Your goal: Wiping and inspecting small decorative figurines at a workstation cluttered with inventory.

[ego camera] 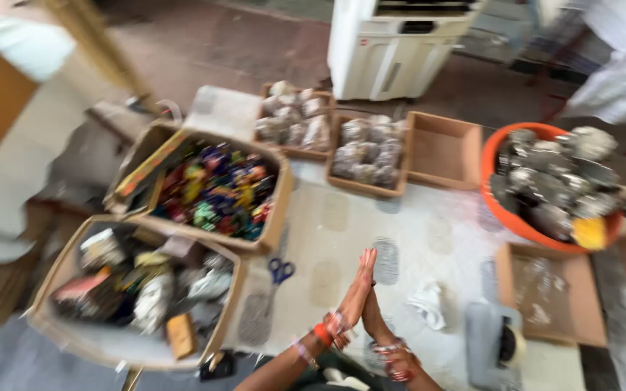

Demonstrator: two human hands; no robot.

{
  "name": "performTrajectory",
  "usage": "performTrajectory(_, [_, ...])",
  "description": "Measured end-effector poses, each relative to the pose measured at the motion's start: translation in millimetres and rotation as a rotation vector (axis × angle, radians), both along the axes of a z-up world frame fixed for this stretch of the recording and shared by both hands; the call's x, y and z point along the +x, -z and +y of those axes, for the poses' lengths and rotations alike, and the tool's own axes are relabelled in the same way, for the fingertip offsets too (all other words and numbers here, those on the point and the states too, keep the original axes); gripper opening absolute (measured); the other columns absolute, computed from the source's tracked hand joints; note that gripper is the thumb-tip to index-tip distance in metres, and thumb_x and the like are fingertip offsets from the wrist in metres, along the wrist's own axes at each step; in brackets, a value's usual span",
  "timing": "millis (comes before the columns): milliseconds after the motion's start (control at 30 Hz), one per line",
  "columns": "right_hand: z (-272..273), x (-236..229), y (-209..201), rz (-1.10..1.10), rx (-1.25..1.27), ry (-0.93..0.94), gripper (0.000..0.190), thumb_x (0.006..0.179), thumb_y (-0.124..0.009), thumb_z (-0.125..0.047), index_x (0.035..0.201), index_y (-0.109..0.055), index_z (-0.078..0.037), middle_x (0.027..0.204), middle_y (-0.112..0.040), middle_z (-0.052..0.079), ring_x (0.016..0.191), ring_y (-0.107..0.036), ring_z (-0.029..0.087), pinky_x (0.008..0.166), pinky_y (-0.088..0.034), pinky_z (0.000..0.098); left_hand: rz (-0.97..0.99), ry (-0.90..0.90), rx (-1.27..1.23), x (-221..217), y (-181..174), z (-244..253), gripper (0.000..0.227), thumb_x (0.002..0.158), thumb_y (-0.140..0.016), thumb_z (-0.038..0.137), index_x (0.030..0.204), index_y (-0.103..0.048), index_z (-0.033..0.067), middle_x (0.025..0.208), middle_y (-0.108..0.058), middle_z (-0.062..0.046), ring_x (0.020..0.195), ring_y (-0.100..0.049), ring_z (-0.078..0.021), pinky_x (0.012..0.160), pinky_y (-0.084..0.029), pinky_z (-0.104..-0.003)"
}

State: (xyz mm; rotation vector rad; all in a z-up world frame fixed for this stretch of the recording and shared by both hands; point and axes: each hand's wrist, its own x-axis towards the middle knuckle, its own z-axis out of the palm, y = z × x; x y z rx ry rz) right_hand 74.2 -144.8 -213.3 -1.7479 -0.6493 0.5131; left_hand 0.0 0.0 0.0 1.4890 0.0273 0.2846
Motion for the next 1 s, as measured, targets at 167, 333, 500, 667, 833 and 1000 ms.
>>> performTrajectory(167, [8.1,-94.2,-48.1,0.133,-0.012,-0.282,0.078,0.106,-0.017,-0.054,0.161,-0.007,0.001,0.170,-0.010,0.020,0.157,-0.009,0.031,0.125,-0.013,0.0403,0.267,-0.245,-0.454,22.1,213.2,-5.4,0.077,0.106,-0.025,0.061,0.163,-0.018,0.0097,0.174,-0.010,-0.010,0.160,-0.004,-0.0239,0.128,-0.005,-0.042])
performTrajectory(333, [20.1,-125.4,-105.8,0.008,-0.085,-0.310,0.077,0.105,-0.024,-0.052,0.161,-0.013,0.000,0.168,-0.018,0.021,0.156,-0.017,0.034,0.123,-0.017,0.0423,0.577,-0.379,-0.759,-12.3,153.4,27.7,0.077,0.096,-0.033,0.061,0.158,-0.028,0.0154,0.167,-0.029,-0.006,0.156,-0.020,-0.0218,0.120,-0.022,-0.048])
performTrajectory(500, [42.2,-118.0,-120.2,-0.439,-0.331,-0.238,0.069,0.102,-0.046,-0.040,0.157,-0.030,-0.002,0.162,-0.031,0.025,0.149,-0.030,0.039,0.120,-0.027,0.0496,0.128,-0.077,-0.133,-80.5,39.4,84.8,0.055,0.101,-0.061,0.040,0.141,-0.056,0.0032,0.139,-0.063,-0.019,0.134,-0.059,-0.0327,0.115,-0.044,-0.040])
performTrajectory(667, [16.6,-89.6,-83.3,-0.599,-0.568,-0.275,0.069,0.095,-0.058,-0.032,0.156,-0.033,-0.010,0.163,-0.026,0.025,0.145,-0.032,0.042,0.117,-0.031,0.0531,0.178,-0.607,0.643,-173.8,-7.4,202.3,0.030,0.087,-0.069,0.010,0.116,-0.066,0.0040,0.113,-0.068,-0.017,0.102,-0.065,-0.0357,0.086,-0.055,-0.043])
performTrajectory(833, [-12.4,-70.8,-58.8,-0.542,-0.856,-0.249,0.074,0.090,-0.066,-0.025,0.155,-0.033,-0.016,0.164,-0.024,0.022,0.146,-0.031,0.043,0.116,-0.031,0.0544,0.487,-0.739,0.742,-238.1,47.7,270.1,0.035,0.085,-0.059,-0.005,0.118,-0.066,0.0053,0.110,-0.068,-0.017,0.093,-0.069,-0.0332,0.081,-0.059,-0.041])
performTrajectory(1000, [-17.9,-73.0,-53.3,-0.588,-0.881,-0.268,0.076,0.088,-0.067,-0.019,0.156,-0.032,-0.012,0.163,-0.024,0.026,0.147,-0.029,0.044,0.118,-0.031,0.0533,0.472,-0.671,1.150,-223.9,89.8,255.1,0.044,0.082,-0.063,-0.004,0.125,-0.057,-0.0028,0.114,-0.066,-0.020,0.100,-0.067,-0.0335,0.084,-0.059,-0.041])
